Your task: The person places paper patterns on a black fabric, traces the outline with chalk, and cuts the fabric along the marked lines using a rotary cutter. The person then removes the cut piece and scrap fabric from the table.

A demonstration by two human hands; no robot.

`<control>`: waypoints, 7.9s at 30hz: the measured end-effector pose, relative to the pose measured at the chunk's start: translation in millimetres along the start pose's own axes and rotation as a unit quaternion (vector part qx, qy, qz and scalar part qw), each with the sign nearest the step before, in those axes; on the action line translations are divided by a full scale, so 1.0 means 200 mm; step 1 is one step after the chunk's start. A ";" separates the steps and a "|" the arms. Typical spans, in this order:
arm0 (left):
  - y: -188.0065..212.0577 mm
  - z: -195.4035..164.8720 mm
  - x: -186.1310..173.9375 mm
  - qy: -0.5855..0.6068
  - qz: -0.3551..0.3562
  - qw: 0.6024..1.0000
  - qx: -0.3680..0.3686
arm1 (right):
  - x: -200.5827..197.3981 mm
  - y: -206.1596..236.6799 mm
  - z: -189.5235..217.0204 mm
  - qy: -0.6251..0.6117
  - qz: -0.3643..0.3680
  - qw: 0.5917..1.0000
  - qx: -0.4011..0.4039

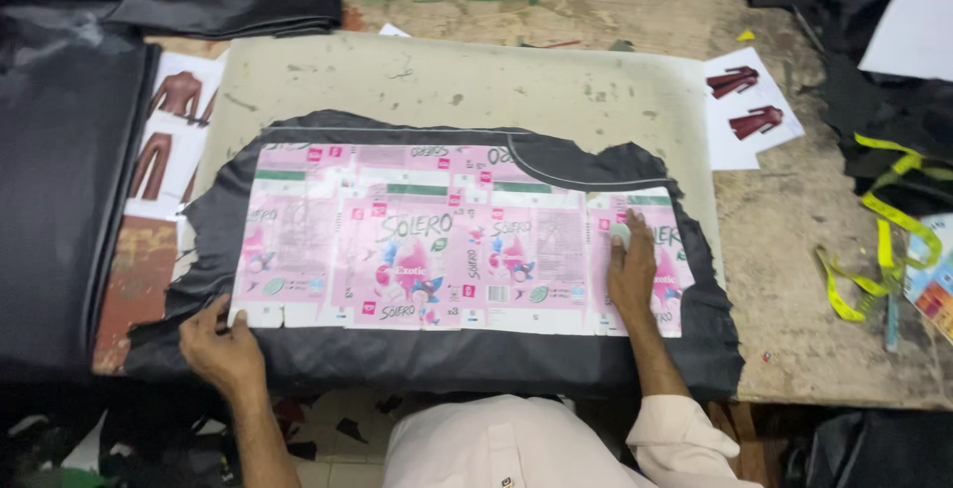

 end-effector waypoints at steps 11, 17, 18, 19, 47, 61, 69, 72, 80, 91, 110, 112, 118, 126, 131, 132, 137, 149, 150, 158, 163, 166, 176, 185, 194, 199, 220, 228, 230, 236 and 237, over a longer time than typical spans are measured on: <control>0.23 -0.56 0.17 -0.153 0.041 0.970 0.183 | -0.32 0.04 -0.08 -0.142 -0.077 0.981 0.107; 0.96 -1.33 0.71 0.210 0.327 0.909 0.149 | -0.78 0.13 -0.40 -0.126 -0.005 0.960 0.248; 1.10 -1.47 0.82 0.205 0.382 0.884 0.176 | -0.82 0.13 -0.43 -0.119 0.008 0.968 0.221; 1.23 -1.58 0.92 0.238 0.436 0.843 0.205 | -0.85 0.13 -0.46 -0.112 0.022 0.974 0.194; 1.52 -2.03 1.82 -0.162 0.584 0.759 0.238 | -0.55 -0.41 -0.46 0.051 0.014 0.994 -0.094; 1.52 -2.01 1.85 -0.142 0.582 0.769 0.224 | -0.75 -0.06 -0.55 0.034 0.093 0.993 -0.064; 1.54 -1.94 1.82 -0.046 0.565 0.777 0.274 | -1.05 0.46 -0.64 -0.139 0.071 0.971 0.183; 1.56 -1.87 1.75 0.107 0.556 0.750 0.342 | -0.92 0.43 -0.65 -0.307 0.059 0.912 0.266; 1.56 -1.86 1.67 0.073 0.562 0.697 0.439 | -0.63 0.41 -0.62 -0.369 -0.002 0.870 0.328; 1.58 -1.92 1.67 -0.108 0.607 0.639 0.460 | -0.65 0.38 -0.54 -0.367 -0.028 0.872 0.322; 1.60 -1.90 1.70 -0.080 0.640 0.645 0.409 | -0.97 0.49 -0.50 -0.109 0.260 0.948 0.145; 1.60 -1.90 1.70 -0.078 0.639 0.647 0.409 | -1.05 0.52 -0.48 -0.112 0.293 0.937 0.151; 1.60 -1.89 1.69 -0.059 0.628 0.655 0.416 | -1.16 0.60 -0.48 -0.239 0.078 0.939 0.236; 1.61 -1.87 1.67 -0.023 0.610 0.678 0.410 | -0.89 0.74 -0.59 -0.298 0.128 0.899 0.293; 1.61 -1.86 1.64 0.018 0.589 0.692 0.416 | -0.79 0.73 -0.63 -0.336 0.127 0.896 0.260; 1.60 -1.86 1.64 0.020 0.586 0.696 0.415 | -0.78 0.71 -0.63 -0.341 0.127 0.895 0.258; 1.61 -1.79 1.53 0.123 0.557 0.720 0.396 | -0.75 0.65 -0.58 -0.344 0.112 0.904 0.229; 1.49 -1.60 1.10 0.168 0.429 0.842 0.279 | -0.81 -0.04 -0.56 -0.129 0.095 0.986 0.042; 1.47 -1.56 1.02 0.154 0.420 0.851 0.277 | -0.80 -0.07 -0.55 -0.126 0.106 0.985 0.048; 1.31 -1.17 0.52 -0.031 0.147 0.988 0.033 | -0.55 -0.11 -0.62 -0.094 0.087 0.992 -0.018; 1.30 -1.12 0.57 -0.006 0.104 0.994 -0.023 | -0.47 -0.15 -0.67 -0.065 0.103 0.992 -0.015; 1.28 -1.13 0.61 -0.029 0.112 0.992 -0.045 | -0.49 -0.19 -0.67 -0.057 0.112 0.992 -0.024; 1.23 -1.20 0.62 -0.028 0.110 0.992 -0.049 | -0.52 -0.25 -0.59 -0.047 0.138 0.989 -0.001; 1.30 -1.47 0.83 0.132 0.330 0.920 0.166 | -0.57 -0.51 -0.56 0.020 0.020 0.990 -0.137; 1.23 -1.72 1.33 0.095 0.446 0.829 0.322 | -0.38 -0.72 -0.53 0.149 0.035 0.946 -0.287; 1.21 -1.69 1.35 0.075 0.444 0.823 0.345 | -0.35 -0.74 -0.52 0.137 0.057 0.938 -0.314; 1.15 -1.65 1.37 0.061 0.471 0.802 0.362 | 0.25 -0.78 0.54 -0.052 0.133 0.962 -0.231; 1.15 -1.61 1.38 0.095 0.460 0.816 0.338 | 0.35 -0.84 0.65 -0.075 0.147 0.982 -0.090; 1.15 -1.60 1.38 0.094 0.466 0.813 0.337 | 0.38 -0.86 0.67 -0.091 0.121 0.985 -0.080; 1.14 -1.60 1.38 0.060 0.492 0.804 0.329 | 0.40 -1.03 0.75 -0.121 0.053 0.988 -0.082; 1.14 -1.60 1.37 0.066 0.494 0.804 0.324 | 0.37 -1.07 0.76 -0.140 0.066 0.986 -0.059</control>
Point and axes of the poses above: each hand's wrist, its own y-axis away from the middle knuckle, its own x-axis out of the palm, z = x × y, the point moved 1 cm from there along -y, towards the middle knuckle, and after that the axes turned 13 degrees about y, right-handed, at the moved point
